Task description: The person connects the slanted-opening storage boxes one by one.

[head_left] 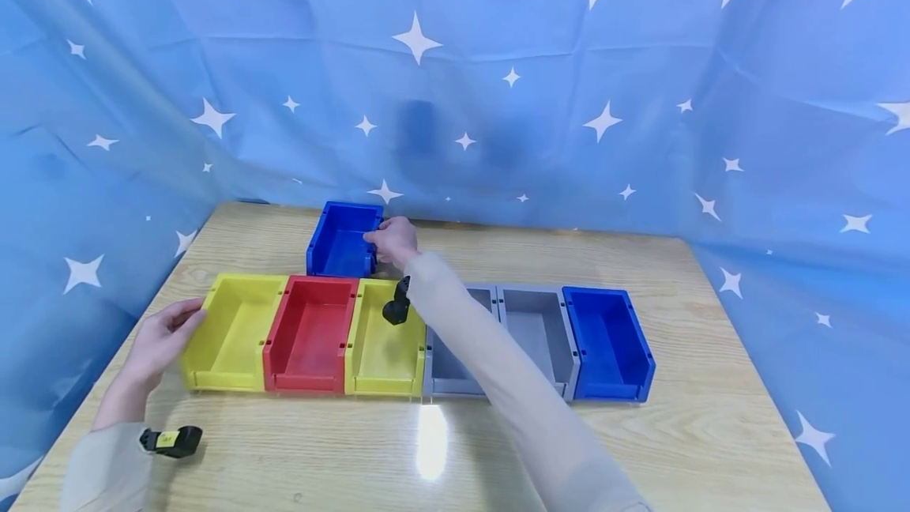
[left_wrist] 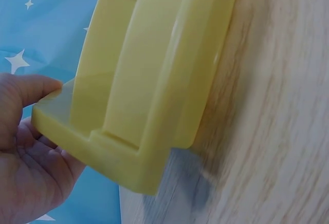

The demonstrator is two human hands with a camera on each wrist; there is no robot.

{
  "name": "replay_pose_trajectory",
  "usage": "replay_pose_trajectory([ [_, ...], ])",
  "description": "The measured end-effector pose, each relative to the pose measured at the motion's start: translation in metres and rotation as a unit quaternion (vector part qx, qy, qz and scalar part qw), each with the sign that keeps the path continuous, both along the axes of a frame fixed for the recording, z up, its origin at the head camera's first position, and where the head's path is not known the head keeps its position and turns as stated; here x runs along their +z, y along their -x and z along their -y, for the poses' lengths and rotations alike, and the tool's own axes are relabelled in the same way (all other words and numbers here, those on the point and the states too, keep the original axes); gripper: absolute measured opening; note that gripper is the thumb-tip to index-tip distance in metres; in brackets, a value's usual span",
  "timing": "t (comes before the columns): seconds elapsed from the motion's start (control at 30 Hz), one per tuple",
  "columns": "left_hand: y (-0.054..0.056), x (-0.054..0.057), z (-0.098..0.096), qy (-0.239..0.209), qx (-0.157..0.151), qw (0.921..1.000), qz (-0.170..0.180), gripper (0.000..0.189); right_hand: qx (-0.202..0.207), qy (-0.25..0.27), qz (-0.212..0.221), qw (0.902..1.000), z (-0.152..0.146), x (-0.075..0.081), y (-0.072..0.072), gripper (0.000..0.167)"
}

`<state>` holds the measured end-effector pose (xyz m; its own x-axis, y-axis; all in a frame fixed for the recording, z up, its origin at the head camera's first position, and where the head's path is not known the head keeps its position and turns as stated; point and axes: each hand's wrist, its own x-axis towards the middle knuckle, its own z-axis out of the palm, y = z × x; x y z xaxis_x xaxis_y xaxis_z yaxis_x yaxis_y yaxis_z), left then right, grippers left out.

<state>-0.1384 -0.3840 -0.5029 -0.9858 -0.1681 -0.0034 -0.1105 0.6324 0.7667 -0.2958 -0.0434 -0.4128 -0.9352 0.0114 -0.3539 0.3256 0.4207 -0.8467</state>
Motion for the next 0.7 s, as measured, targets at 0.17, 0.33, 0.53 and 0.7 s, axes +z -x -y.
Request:
replay_pose_trajectory([
  [0.17,0.005,-0.012,0.008,0.011,0.008,0.9999,0.001,0.069,-0.017,0.002,-0.003,0.9998,0.007,-0.007,0.003,0.041],
  [0.33,-0.003,0.015,-0.013,0.003,0.039,0.9992,0.009,0.065,-0.029,0.004,-0.002,0.9996,0.012,-0.010,0.001,0.039],
  [0.53,-0.008,0.039,-0.031,-0.008,0.041,0.9987,0.028,0.058,-0.045,-0.014,-0.032,0.9984,0.013,-0.009,0.002,0.027],
  [0.7,0.005,0.007,-0.006,0.013,0.031,0.9992,0.024,0.074,-0.054,-0.043,-0.066,0.9954,0.007,-0.008,0.005,0.031],
])
